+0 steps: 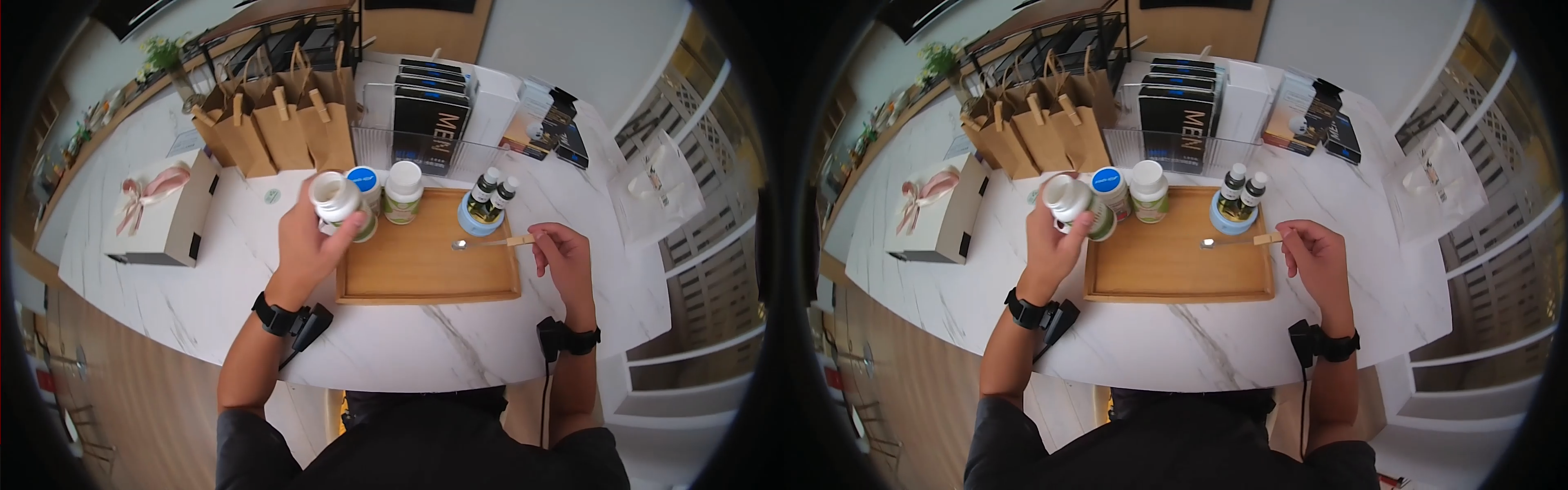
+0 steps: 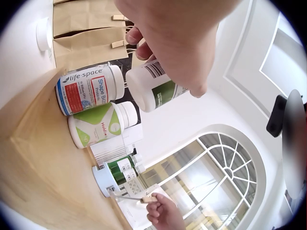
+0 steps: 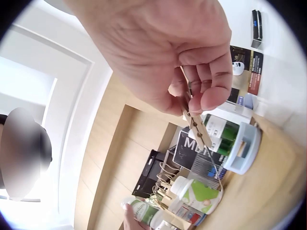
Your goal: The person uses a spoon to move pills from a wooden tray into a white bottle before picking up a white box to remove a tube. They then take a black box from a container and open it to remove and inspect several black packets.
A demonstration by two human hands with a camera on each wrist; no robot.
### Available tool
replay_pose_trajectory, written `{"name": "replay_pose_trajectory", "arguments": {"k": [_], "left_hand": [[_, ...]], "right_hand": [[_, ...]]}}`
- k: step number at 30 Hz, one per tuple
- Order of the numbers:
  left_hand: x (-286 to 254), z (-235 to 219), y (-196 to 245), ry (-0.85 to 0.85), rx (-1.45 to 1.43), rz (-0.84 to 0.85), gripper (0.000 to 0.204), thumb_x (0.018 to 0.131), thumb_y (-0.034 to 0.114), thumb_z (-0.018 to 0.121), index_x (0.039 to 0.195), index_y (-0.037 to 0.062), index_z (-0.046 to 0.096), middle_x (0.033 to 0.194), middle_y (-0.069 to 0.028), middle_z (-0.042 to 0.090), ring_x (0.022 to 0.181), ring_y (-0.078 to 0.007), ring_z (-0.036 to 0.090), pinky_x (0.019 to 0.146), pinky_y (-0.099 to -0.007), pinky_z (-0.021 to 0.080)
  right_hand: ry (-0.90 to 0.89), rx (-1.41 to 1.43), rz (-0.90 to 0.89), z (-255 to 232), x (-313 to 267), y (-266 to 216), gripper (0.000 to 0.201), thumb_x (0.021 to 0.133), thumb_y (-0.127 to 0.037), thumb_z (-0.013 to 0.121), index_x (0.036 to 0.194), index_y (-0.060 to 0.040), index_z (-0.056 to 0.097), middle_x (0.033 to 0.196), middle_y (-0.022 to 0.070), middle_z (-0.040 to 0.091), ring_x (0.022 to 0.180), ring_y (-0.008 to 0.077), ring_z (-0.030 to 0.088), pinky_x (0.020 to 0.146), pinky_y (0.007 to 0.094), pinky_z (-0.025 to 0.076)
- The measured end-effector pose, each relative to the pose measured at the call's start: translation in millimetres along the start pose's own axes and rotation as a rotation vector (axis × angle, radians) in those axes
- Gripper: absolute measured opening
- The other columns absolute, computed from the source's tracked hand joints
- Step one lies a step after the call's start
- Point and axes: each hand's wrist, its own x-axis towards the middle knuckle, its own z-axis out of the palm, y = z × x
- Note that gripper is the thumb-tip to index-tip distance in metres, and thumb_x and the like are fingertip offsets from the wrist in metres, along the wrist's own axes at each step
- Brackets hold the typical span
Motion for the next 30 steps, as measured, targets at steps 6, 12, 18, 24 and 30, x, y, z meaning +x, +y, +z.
{"name": "replay_pose_trajectory", "arguments": {"k": [6, 12, 18, 24, 30], "left_hand": [[0.2, -2.7, 3.3, 0.088, 0.041, -0.001, 0.047, 0.088, 0.023, 0.068, 0.125, 0.0007, 0.05, 0.1, -0.0065, 0.064, 0.085, -0.0101, 0.058, 0.072, -0.0235, 0.048], [-2.6, 6.4, 1.7, -0.213, 0.093, 0.126, 0.049, 0.079, 0.03, 0.077, 0.116, 0.005, 0.058, 0.081, -0.0131, 0.069, 0.071, -0.0274, 0.069, 0.064, -0.0339, 0.053], [-6.5, 8.3, 31.5, -0.682, 0.074, -0.123, 0.06, 0.077, 0.04, 0.079, 0.119, 0.0051, 0.054, 0.074, -0.0145, 0.067, 0.063, -0.0287, 0.068, 0.06, -0.0351, 0.052], [-9.9, 13.7, 33.4, -0.701, -0.219, -0.124, 0.061, 0.075, 0.03, 0.083, 0.121, 0.0054, 0.053, 0.111, -0.0136, 0.065, 0.102, -0.031, 0.064, 0.087, -0.0373, 0.051], [-6.3, 1.9, 14.5, -0.655, -0.168, -0.183, 0.057, 0.076, 0.031, 0.081, 0.119, 0.0059, 0.055, 0.104, -0.0117, 0.063, 0.09, -0.0258, 0.065, 0.074, -0.0344, 0.05]], "right_hand": [[-0.014, -0.008, 0.143, -6.9, -0.4, 23.6, 0.02, 0.093, -0.01, 0.06, 0.106, 0.0032, 0.067, 0.074, 0.004, 0.063, 0.059, 0.0065, 0.055, 0.046, 0.0195, 0.044], [0.188, -0.123, 0.102, -7.9, -2.8, 11.9, 0.024, 0.091, -0.012, 0.064, 0.111, 0.0005, 0.066, 0.079, 0.0052, 0.066, 0.063, 0.0076, 0.058, 0.05, 0.0217, 0.047], [-0.416, -0.371, -0.252, 49.2, -26.7, -31.7, 0.041, 0.085, -0.014, 0.072, 0.123, -0.0037, 0.061, 0.094, 0.0063, 0.068, 0.077, 0.0113, 0.063, 0.062, 0.024, 0.05], [-0.505, -0.251, -0.34, 111.1, -28.3, -20.7, 0.079, 0.079, -0.027, 0.078, 0.142, -0.0034, 0.037, 0.107, 0.0174, 0.065, 0.095, 0.0319, 0.066, 0.083, 0.0364, 0.052], [-0.596, -0.02, 0.019, 98.0, -28.5, -9.9, 0.065, 0.08, -0.014, 0.075, 0.135, 0.0009, 0.043, 0.111, 0.0139, 0.066, 0.096, 0.0154, 0.066, 0.08, 0.0285, 0.054]]}}
